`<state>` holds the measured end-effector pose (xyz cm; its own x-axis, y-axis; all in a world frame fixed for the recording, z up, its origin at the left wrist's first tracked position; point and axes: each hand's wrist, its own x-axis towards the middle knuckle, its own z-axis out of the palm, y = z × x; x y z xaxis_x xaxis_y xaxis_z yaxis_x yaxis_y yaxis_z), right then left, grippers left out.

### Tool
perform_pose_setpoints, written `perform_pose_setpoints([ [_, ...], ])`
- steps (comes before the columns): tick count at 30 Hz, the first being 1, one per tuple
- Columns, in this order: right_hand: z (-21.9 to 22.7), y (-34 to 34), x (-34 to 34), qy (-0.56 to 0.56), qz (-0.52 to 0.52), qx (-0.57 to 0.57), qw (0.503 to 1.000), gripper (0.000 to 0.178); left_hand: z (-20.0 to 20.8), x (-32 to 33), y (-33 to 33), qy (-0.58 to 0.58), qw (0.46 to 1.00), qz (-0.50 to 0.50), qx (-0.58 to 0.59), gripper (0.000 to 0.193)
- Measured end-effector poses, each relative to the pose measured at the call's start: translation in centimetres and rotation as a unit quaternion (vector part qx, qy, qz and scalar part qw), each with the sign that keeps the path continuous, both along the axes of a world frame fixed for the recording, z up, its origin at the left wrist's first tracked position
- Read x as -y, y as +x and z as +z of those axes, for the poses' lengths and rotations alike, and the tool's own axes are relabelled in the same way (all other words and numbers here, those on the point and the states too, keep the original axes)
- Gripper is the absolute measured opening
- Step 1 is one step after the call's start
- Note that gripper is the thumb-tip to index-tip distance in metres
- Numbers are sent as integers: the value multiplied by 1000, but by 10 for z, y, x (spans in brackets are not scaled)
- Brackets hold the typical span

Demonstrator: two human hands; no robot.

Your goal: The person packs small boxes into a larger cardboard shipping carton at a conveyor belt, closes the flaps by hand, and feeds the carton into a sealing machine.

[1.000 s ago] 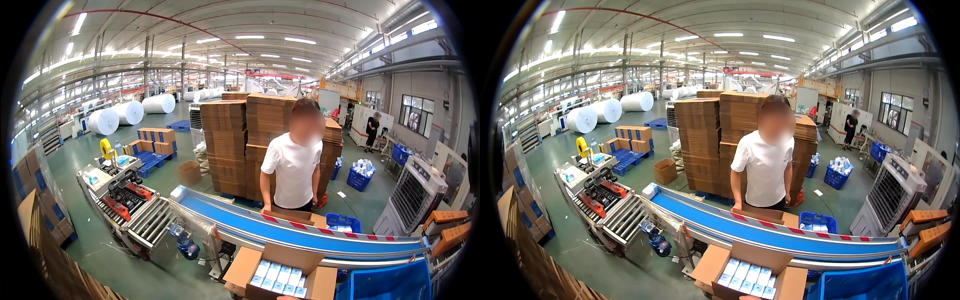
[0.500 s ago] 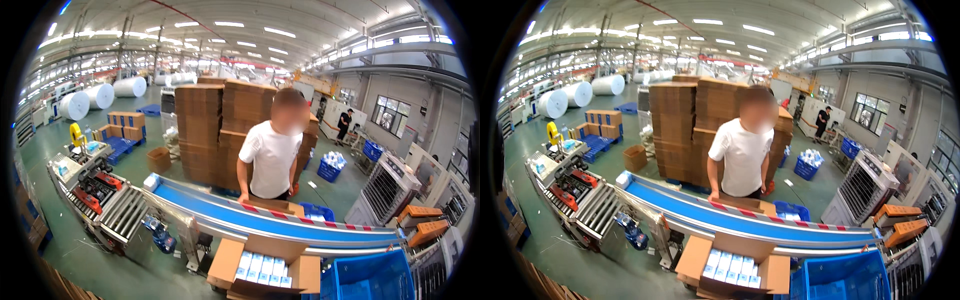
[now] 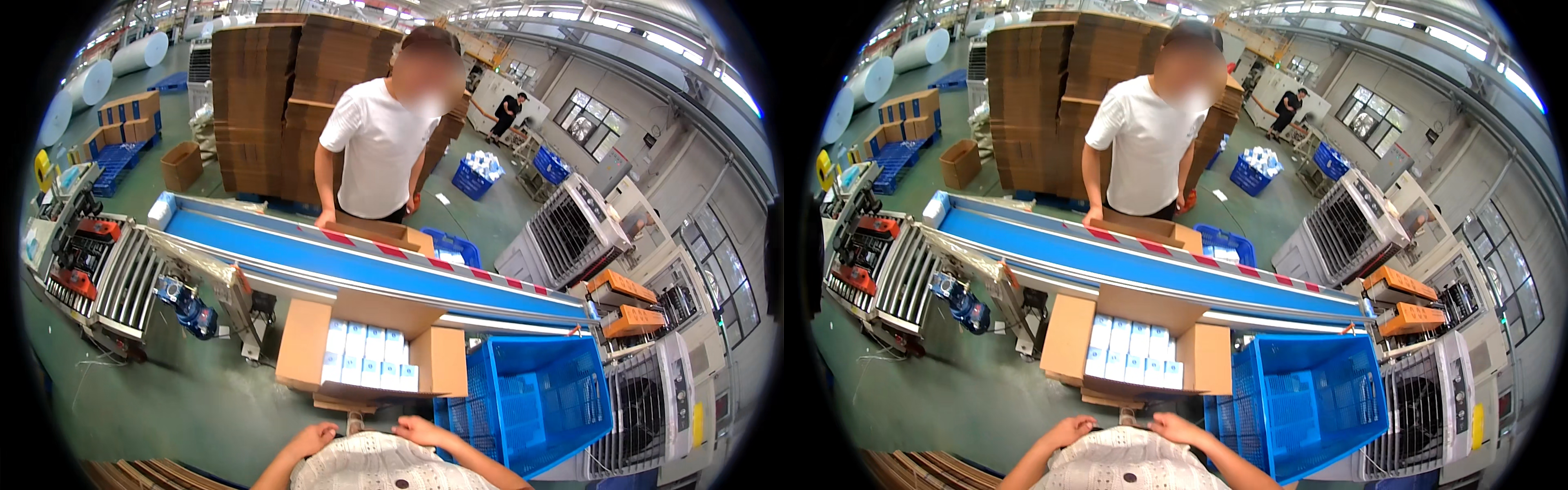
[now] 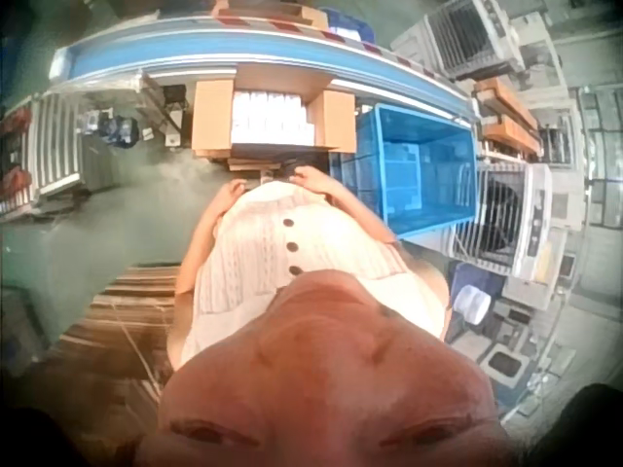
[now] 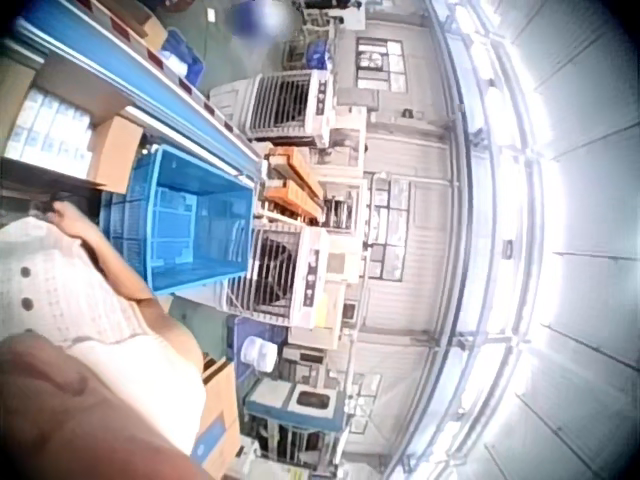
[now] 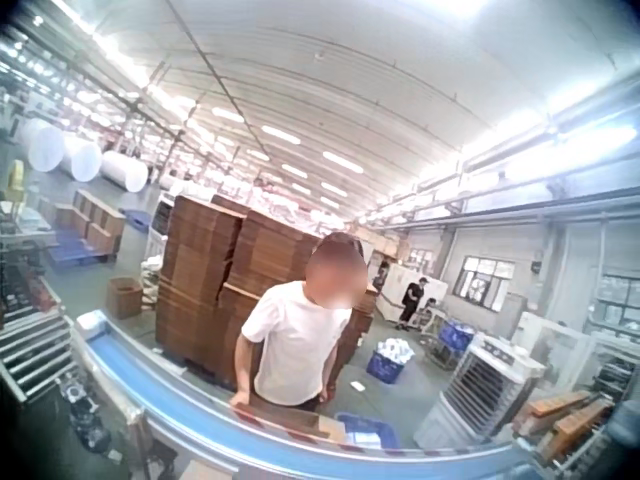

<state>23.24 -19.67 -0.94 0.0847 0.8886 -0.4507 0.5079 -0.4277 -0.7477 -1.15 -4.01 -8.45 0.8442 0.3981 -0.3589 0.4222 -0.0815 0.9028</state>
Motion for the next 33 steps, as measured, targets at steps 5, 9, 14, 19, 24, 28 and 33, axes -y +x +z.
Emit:
perform_pose_setpoints([
  [5, -5, 56, -18, 55, -143, 10, 988, 21, 15, -14, -6, 18, 1000, 8, -20, 32],
  [9, -27, 119, -23, 129, -221, 22, 967, 23, 67, -20, 10, 94, 994, -4, -62, 36],
  [14, -45, 183, -35, 58, -222, 154, 961, 29, 56, -48, 53, 129, 991, 14, -5, 30],
  [19, -54, 202, -50, 26, -208, 260, 943, 41, 83, -56, 89, 88, 992, 80, -34, 32],
  [24, -136, 169, -63, -40, -195, 194, 961, 44, 108, -118, 74, 148, 977, -145, -60, 41],
  [28, -168, 156, -54, -59, -278, 226, 932, 36, 222, -174, 130, 528, 841, 116, 27, 60],
  [33, -182, 145, -74, -5, -383, 201, 902, 24, 266, -166, 163, 321, 819, 372, 297, 27],
])
